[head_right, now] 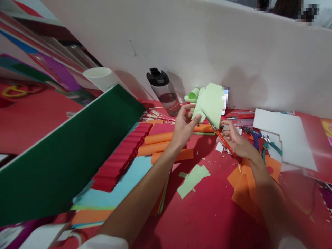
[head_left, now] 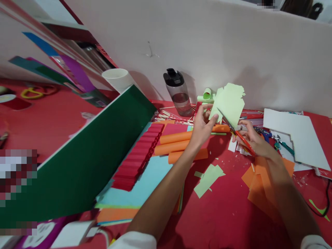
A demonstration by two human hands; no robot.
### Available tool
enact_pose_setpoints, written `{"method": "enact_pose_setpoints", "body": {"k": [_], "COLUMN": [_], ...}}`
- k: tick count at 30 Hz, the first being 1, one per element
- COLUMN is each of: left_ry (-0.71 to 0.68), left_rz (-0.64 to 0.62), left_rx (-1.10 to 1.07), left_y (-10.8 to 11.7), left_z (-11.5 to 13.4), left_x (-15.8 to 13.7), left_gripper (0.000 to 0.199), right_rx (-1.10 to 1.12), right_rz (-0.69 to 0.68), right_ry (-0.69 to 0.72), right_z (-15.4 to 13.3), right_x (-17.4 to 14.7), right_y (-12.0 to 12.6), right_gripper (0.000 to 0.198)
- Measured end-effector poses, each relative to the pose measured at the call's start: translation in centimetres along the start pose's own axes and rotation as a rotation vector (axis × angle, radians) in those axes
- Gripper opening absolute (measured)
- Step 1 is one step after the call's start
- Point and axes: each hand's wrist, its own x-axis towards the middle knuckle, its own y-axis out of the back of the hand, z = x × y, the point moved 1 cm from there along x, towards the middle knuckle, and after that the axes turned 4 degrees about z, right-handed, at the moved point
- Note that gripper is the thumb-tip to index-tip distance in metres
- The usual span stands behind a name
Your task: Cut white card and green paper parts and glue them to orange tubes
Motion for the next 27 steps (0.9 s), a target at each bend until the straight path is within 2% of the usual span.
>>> {"method": "enact_pose_setpoints", "body": {"k": [7,16,20,27], "left_ry": [0.019,0.087,0.094,0.135], "left_rz": [0.06,0.022,0.008,-0.093], "left_rx": [-0.016,-0.079,-0.099,-0.094], "left_y": [-0.6,-1.5,-1.5,-0.9], "left_z": [0.3,0.9,0.9,0.9], "left_x": [-0.5,-1.1,-0.9,-0.7], "left_gripper": [0.038,0.036,0.04,0.045], "right_rx": [0.017,0.02,-0.039,-0.062], "right_rz": [-0.028,0.085,0.089,-0.006], "right_ry": [0.054,0.113,0.106,0.062], "right_z": [-0.2,-0.2,-0.3,-0.3], "right_x": [0.1,0.5,0.4,-0.1], "right_y": [-0.9,-2.2,-2.0,-0.7], "right_gripper": [0.074,0.101,0.098,0.083]}}
